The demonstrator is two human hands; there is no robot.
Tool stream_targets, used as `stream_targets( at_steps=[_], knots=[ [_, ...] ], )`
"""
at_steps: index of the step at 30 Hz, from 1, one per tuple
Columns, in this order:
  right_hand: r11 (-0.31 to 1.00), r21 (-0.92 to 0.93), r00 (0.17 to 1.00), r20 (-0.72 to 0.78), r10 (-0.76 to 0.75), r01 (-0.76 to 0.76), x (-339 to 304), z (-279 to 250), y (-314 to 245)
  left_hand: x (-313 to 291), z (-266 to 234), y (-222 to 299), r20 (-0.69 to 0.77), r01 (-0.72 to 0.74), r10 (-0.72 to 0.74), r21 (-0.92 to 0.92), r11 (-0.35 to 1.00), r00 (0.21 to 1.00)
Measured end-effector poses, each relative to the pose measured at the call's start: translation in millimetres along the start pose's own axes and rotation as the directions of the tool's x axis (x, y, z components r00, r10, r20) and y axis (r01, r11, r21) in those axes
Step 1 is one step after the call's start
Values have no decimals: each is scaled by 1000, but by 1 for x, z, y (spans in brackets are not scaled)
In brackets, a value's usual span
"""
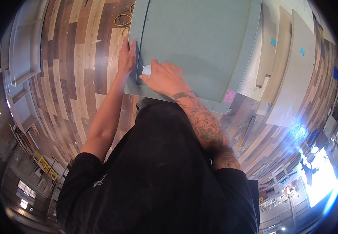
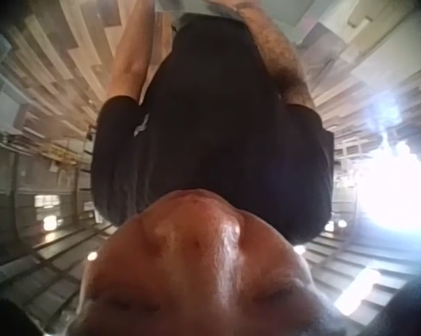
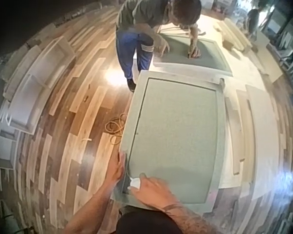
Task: Applying glue and sealant into the grooves of furniture panels during the assembly process.
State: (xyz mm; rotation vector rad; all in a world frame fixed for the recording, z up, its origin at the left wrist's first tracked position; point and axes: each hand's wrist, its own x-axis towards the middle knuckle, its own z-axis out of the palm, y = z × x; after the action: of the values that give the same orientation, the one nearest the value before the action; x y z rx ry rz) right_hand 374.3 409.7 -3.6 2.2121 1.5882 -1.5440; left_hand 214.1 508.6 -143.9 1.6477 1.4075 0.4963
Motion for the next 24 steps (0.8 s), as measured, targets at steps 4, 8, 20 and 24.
stream_targets(
  at_steps=[4,8,20,24],
  knots=[
    [1000,-7,1000,9,-17,17,-1,3,0,2,0,-4,2,13,-13,-17,1000,1000],
    [1000,0,999,21,-24,24,-1,4,3,0,1,3,28,73,-72,-7,997,997],
    [999,-16,999,27,-37,37,-1,10,3,1,-2,2,23,52,-52,2,999,998],
    [999,-12,998,36,-51,51,-2,9,1,1,-1,1,8,24,-24,-7,1000,1000]
  ],
)
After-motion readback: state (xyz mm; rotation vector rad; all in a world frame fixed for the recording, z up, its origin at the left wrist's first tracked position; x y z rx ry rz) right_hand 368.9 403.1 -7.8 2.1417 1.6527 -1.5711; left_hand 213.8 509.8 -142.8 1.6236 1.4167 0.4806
